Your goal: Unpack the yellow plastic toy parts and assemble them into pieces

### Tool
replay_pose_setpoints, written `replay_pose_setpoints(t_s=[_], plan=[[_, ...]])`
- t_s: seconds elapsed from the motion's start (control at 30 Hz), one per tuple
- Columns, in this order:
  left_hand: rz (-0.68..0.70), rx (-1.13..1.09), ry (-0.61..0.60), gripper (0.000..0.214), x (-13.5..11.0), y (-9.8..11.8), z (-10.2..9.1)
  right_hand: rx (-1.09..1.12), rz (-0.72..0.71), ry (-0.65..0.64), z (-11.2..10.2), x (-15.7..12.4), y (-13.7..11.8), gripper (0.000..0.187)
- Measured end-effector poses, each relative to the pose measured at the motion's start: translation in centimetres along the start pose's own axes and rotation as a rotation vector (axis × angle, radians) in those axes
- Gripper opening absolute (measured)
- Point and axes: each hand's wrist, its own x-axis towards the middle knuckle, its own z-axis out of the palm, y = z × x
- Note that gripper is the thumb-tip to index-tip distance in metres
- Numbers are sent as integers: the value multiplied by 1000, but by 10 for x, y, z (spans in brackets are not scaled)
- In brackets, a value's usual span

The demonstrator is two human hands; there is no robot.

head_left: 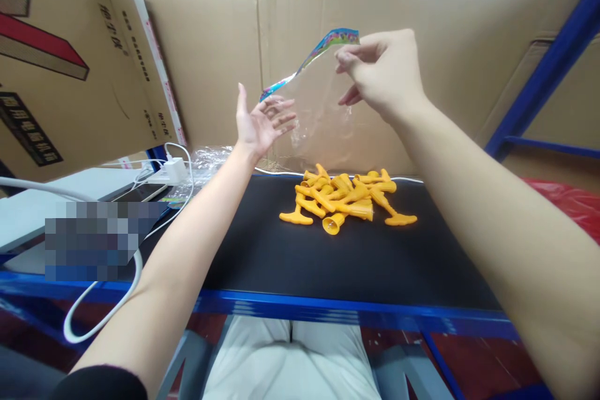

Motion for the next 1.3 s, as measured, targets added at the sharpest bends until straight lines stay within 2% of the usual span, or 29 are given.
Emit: replay_pose_setpoints(t_s=[0.07, 0.13, 0.27, 0.4, 0.47, 0.63, 0.73, 0.8, 0.9, 0.97, 1.13, 1.23, 1.3], plan=[[-5, -2, 11, 66, 1, 1, 0, 20, -57, 1, -2, -5, -3, 20], [-18, 12, 39, 56, 3, -1, -1, 63, -52, -29, -3, -13, 1, 15], [-94, 57, 136, 31, 6, -12, -4, 184, 84, -119, 1, -40, 27, 25], [-299, 114, 125, 26, -4, -33, -10, 359, 256, -238, 10, -71, 65, 38], [-356, 175, 92, 23, -14, -45, -14, 381, 352, -242, 16, -84, 81, 37], [-332, 325, 46, 22, -38, -69, -25, 482, 546, -123, 29, -103, 105, 26], [-317, 354, -37, 22, -47, -76, -30, 524, 695, 26, 33, -107, 109, 29], [-357, 359, -128, 22, -50, -79, -34, 537, 808, 48, 33, -110, 111, 29], [-437, 392, -268, 24, -52, -81, -37, 589, 917, -94, 32, -113, 116, 18], [-455, 412, -320, 27, -53, -81, -37, 583, 929, -158, 32, -115, 121, 18], [-431, 410, -319, 32, -53, -81, -36, 516, 823, -75, 32, -115, 124, 26], [-409, 436, -318, 35, -52, -83, -37, 527, 858, -225, 30, -114, 110, 38], [-399, 457, -337, 38, -52, -84, -37, 561, 890, -311, 30, -114, 100, 38]])
